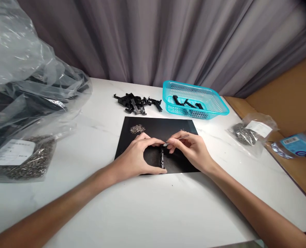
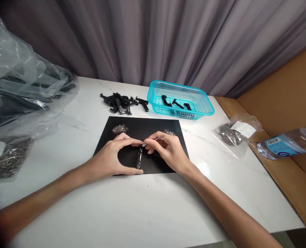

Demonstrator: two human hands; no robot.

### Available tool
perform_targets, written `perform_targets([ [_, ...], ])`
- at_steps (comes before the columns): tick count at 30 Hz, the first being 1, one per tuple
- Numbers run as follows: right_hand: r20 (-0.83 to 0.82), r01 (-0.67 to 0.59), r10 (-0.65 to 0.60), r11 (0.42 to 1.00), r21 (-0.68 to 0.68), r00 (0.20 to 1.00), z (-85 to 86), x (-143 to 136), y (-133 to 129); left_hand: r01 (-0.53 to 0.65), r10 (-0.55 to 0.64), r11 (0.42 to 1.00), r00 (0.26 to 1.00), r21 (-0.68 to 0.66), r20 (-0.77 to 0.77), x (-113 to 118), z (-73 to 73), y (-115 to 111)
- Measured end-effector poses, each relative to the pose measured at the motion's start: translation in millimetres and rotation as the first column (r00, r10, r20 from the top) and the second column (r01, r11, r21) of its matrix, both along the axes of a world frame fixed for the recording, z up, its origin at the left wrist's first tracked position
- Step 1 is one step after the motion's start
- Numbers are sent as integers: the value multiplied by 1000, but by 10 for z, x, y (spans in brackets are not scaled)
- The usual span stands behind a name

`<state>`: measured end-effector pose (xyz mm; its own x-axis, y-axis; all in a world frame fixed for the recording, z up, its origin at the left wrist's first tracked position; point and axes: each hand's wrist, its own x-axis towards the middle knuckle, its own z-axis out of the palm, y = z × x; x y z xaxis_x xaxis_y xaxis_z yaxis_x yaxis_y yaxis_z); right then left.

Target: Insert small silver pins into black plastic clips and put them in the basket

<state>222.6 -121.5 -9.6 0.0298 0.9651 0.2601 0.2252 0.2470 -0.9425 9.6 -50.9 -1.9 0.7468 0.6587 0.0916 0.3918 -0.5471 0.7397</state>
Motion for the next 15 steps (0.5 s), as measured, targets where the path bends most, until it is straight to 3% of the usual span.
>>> perform_targets([
  [15, 210, -35, 13, 994, 99, 978, -7, -40, -33, 4, -2, 1000, 999, -22, 53, 15, 3, -8],
])
